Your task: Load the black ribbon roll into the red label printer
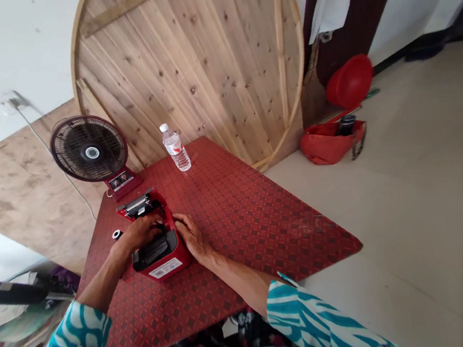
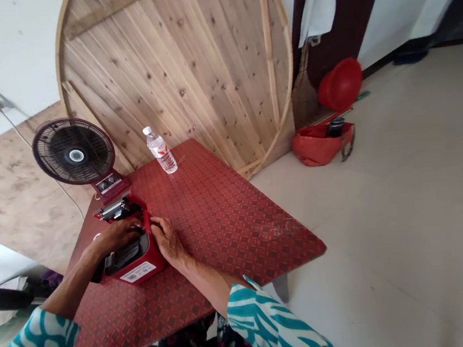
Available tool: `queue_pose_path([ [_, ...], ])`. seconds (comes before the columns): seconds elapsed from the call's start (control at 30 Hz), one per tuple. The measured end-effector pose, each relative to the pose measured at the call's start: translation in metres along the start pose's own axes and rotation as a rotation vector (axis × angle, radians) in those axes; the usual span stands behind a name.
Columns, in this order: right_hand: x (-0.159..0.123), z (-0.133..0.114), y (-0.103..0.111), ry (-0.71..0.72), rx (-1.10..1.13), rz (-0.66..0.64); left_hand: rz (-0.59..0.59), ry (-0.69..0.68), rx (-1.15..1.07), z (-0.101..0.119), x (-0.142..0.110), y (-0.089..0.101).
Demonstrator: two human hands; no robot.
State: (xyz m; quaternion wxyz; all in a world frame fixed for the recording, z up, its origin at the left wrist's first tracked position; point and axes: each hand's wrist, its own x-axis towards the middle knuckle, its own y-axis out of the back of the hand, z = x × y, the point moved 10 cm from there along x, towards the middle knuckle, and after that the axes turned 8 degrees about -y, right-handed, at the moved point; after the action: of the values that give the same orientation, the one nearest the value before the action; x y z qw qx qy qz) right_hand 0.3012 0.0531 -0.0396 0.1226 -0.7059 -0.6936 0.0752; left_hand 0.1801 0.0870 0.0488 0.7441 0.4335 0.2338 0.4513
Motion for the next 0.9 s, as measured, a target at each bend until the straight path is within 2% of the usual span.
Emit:
queue_pose_path([
  [0.13,0.000,0.000,0.001,-0.001,0.005,0.008,-0.027,0.015,0.023,-0.002,-0.001,-0.005],
  [0.23,0.000,-0.001,0.001,0.007,0.015,0.002,0.048,0.006,-0.025,0.006,-0.008,0.002],
  [0.37,-0.001,0.001,0.002,-0.007,0.019,-0.001,0.100,-0.045,-0.066,0.032,-0.033,0.023],
  [0.47,-0.001,0.002,0.002,-0.017,0.018,-0.004,0.179,-0.024,-0.115,0.041,-0.062,0.055],
  [0.57,-0.002,0.005,0.003,-0.031,0.025,-0.005,0.349,0.118,-0.166,0.018,-0.088,0.095],
  [0.67,-0.002,0.006,0.003,-0.038,0.021,-0.008,0.457,0.210,-0.184,-0.018,-0.097,0.116],
  [0.73,-0.003,0.006,0.004,-0.034,0.007,-0.013,0.486,0.216,-0.212,-0.041,-0.091,0.116],
  [0.9,-0.004,0.006,0.004,-0.039,-0.013,-0.022,0.487,0.257,-0.170,-0.083,-0.057,0.099],
])
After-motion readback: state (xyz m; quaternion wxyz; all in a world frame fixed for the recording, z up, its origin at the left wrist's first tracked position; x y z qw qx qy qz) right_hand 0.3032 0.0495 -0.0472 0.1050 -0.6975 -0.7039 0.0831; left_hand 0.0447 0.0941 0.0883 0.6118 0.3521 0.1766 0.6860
